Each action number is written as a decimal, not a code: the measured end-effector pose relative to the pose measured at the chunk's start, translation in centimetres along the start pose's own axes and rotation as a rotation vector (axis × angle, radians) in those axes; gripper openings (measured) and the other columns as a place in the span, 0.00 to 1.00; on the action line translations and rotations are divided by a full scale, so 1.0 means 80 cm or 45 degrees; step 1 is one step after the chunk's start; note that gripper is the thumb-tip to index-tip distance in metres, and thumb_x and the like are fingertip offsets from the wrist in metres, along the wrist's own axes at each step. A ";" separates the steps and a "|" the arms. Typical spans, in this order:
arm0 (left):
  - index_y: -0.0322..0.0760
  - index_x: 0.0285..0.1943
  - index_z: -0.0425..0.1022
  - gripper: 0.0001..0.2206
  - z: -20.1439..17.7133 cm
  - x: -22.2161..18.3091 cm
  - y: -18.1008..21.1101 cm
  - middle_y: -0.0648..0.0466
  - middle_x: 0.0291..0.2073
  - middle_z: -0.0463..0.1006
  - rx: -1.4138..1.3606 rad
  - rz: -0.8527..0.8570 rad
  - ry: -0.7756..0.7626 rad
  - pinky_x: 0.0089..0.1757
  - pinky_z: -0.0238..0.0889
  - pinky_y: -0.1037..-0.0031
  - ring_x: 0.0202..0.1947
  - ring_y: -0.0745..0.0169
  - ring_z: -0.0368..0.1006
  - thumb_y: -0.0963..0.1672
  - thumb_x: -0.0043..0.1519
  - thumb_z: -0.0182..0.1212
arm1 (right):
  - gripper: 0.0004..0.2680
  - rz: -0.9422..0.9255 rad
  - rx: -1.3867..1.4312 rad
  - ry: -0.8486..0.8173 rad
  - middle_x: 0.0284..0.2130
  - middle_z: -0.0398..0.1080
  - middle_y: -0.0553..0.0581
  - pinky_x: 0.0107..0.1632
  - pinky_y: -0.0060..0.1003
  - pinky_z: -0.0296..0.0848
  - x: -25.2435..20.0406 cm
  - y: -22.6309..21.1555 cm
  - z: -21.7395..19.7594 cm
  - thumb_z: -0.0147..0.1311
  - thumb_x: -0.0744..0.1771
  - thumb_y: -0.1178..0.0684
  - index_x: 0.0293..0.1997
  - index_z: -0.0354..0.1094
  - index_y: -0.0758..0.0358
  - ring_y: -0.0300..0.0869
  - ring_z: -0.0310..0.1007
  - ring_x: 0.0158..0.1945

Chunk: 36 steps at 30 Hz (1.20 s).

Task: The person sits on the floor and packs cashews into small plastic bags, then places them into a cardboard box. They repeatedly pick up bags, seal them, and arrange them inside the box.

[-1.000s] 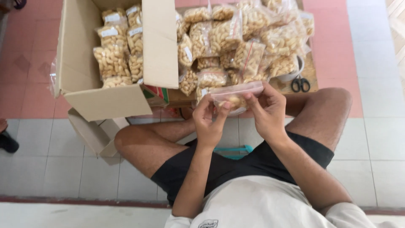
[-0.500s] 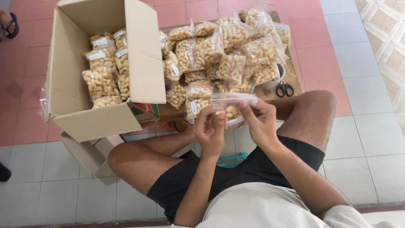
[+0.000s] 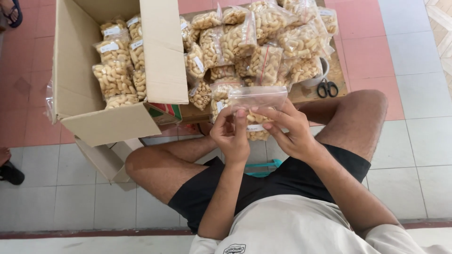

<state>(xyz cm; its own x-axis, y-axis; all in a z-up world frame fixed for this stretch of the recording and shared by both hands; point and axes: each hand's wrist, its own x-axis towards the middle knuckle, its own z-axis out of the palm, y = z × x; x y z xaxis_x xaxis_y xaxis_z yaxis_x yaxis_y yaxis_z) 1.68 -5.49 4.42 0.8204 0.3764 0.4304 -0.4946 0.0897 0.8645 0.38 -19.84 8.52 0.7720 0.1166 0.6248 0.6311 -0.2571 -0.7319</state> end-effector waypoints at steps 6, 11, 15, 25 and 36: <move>0.33 0.46 0.82 0.09 -0.004 0.008 0.018 0.55 0.27 0.81 -0.121 -0.061 -0.073 0.39 0.70 0.80 0.32 0.82 0.67 0.46 0.68 0.68 | 0.09 -0.007 0.025 0.068 0.47 0.83 0.58 0.54 0.44 0.78 0.004 -0.003 0.001 0.66 0.68 0.58 0.53 0.83 0.61 0.49 0.81 0.48; 0.32 0.48 0.80 0.07 -0.010 -0.004 -0.009 0.55 0.26 0.77 -0.215 -0.152 -0.098 0.34 0.65 0.82 0.30 0.81 0.64 0.43 0.70 0.67 | 0.11 -0.035 0.020 0.032 0.46 0.80 0.64 0.56 0.54 0.76 0.011 -0.005 -0.004 0.63 0.69 0.59 0.58 0.80 0.65 0.56 0.79 0.53; 0.35 0.42 0.77 0.06 -0.015 -0.003 -0.013 0.60 0.28 0.77 -0.272 -0.210 -0.032 0.34 0.64 0.83 0.31 0.83 0.64 0.43 0.67 0.69 | 0.16 -0.095 -0.010 -0.014 0.50 0.79 0.65 0.60 0.56 0.73 0.005 0.002 0.001 0.67 0.67 0.59 0.62 0.78 0.65 0.60 0.78 0.57; 0.31 0.33 0.76 0.10 -0.022 -0.005 -0.019 0.54 0.26 0.73 -0.384 -0.089 0.018 0.34 0.61 0.82 0.30 0.75 0.65 0.42 0.64 0.71 | 0.31 -0.075 0.021 -0.090 0.52 0.79 0.65 0.58 0.55 0.74 0.009 0.002 -0.007 0.81 0.57 0.54 0.66 0.74 0.69 0.60 0.76 0.55; 0.32 0.49 0.79 0.17 -0.018 0.011 0.020 0.54 0.37 0.79 -0.409 -0.186 -0.195 0.43 0.70 0.79 0.39 0.76 0.74 0.50 0.65 0.71 | 0.29 0.041 0.119 -0.024 0.56 0.75 0.69 0.55 0.51 0.77 -0.006 0.002 0.003 0.74 0.62 0.59 0.71 0.67 0.71 0.52 0.76 0.57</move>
<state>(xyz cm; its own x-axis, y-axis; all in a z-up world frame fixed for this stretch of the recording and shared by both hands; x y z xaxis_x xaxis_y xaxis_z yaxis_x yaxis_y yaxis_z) 1.19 -3.68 5.79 0.9101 0.1983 0.3639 -0.4143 0.4258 0.8044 0.08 -19.71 8.05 0.7926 0.1280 0.5962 0.6097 -0.1707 -0.7740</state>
